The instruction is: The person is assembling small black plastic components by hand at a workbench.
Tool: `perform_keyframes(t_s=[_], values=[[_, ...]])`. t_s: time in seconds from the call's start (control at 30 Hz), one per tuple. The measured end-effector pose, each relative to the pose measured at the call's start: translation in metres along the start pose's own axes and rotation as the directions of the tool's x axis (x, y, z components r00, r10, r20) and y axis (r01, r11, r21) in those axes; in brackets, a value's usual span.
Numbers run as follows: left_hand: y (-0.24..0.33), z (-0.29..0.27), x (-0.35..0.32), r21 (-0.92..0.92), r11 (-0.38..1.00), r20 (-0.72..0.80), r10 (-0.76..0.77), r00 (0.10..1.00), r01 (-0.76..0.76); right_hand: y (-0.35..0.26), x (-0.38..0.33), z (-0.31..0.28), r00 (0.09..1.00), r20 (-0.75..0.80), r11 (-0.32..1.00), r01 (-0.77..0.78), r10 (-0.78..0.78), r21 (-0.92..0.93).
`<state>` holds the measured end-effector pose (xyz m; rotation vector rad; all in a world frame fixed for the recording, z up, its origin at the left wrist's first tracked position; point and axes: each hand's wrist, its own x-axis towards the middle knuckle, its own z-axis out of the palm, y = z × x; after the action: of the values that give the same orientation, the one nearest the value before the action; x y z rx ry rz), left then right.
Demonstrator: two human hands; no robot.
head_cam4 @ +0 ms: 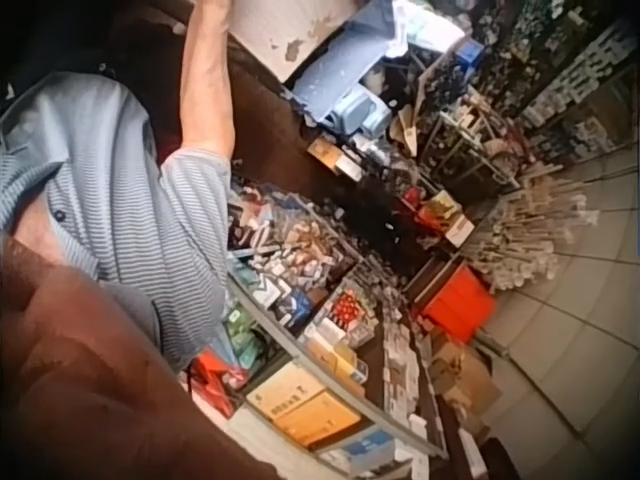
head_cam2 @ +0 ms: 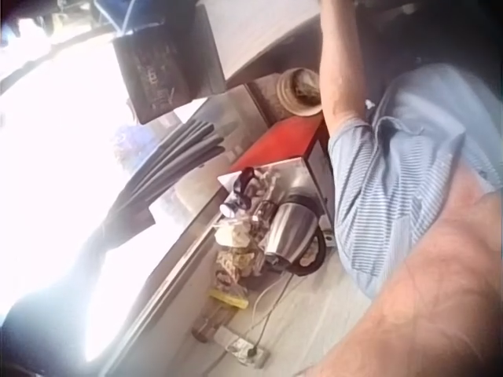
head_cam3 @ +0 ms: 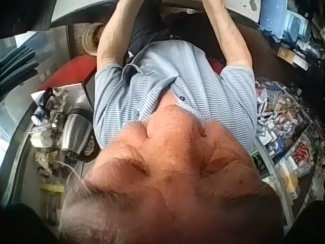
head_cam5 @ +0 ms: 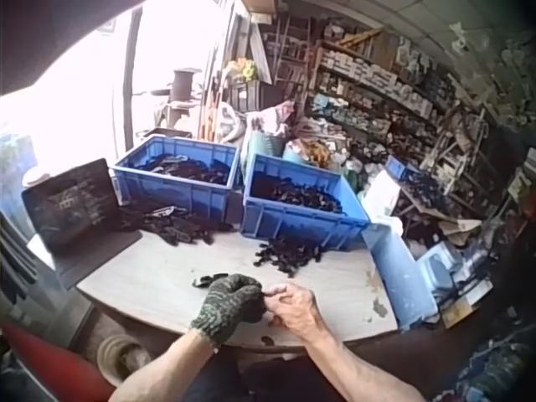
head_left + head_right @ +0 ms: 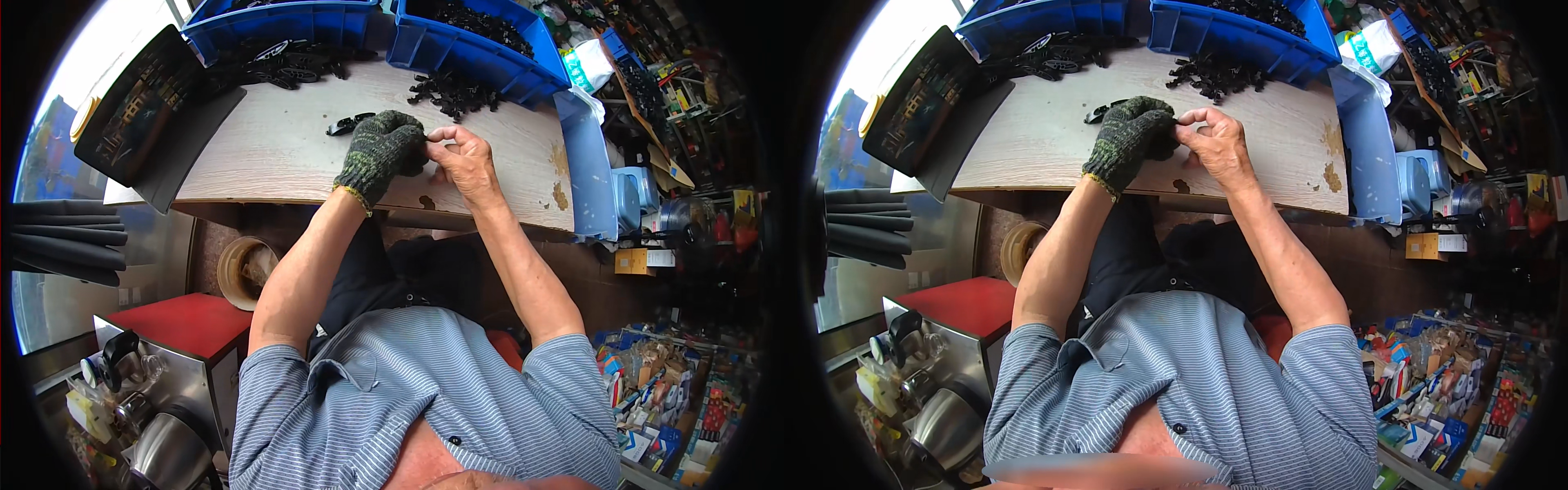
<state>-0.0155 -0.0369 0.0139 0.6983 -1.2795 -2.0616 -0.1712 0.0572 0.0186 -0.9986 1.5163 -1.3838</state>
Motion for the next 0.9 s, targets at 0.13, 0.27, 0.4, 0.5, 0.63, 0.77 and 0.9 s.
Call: perform_keyframes(t_s=[0.13, 0.27, 0.4, 0.5, 0.63, 0.77, 0.9], values=[[-0.005, 0.005, -0.016, -0.178, 0.983, -0.105, 0.020, 0.994, -0.039, 0.004, -0.006, 0.009, 0.998, -0.012, 0.993, 0.060, -0.059, 0.099], [-0.008, 0.004, -0.021, -0.271, 0.962, -0.109, -0.001, 0.994, -0.029, 0.001, -0.011, 0.016, 0.997, -0.035, 0.988, 0.078, -0.073, 0.137], [-0.010, 0.002, -0.024, -0.240, 0.970, -0.074, 0.026, 0.997, -0.043, 0.006, -0.010, 0.018, 0.995, -0.040, 0.983, 0.101, -0.096, 0.156], [-0.006, 0.010, -0.037, -0.071, 0.994, -0.138, 0.068, 0.988, -0.078, 0.003, -0.014, 0.016, 0.992, -0.076, 0.983, 0.108, -0.097, 0.149], [-0.007, 0.000, -0.041, 0.767, 0.521, -0.210, 0.756, 0.620, -0.376, 0.011, -0.012, 0.007, 0.993, -0.033, 0.965, 0.115, -0.111, 0.236], [0.022, -0.045, -0.025, 0.994, -0.059, 0.104, 0.762, 0.640, -0.091, 0.010, -0.009, 0.007, 0.993, -0.048, 0.959, 0.114, -0.105, 0.261], [0.024, -0.055, -0.020, 0.984, -0.088, 0.176, 0.572, 0.801, -0.154, 0.008, -0.011, 0.008, 0.992, -0.058, 0.953, 0.120, -0.108, 0.279]])
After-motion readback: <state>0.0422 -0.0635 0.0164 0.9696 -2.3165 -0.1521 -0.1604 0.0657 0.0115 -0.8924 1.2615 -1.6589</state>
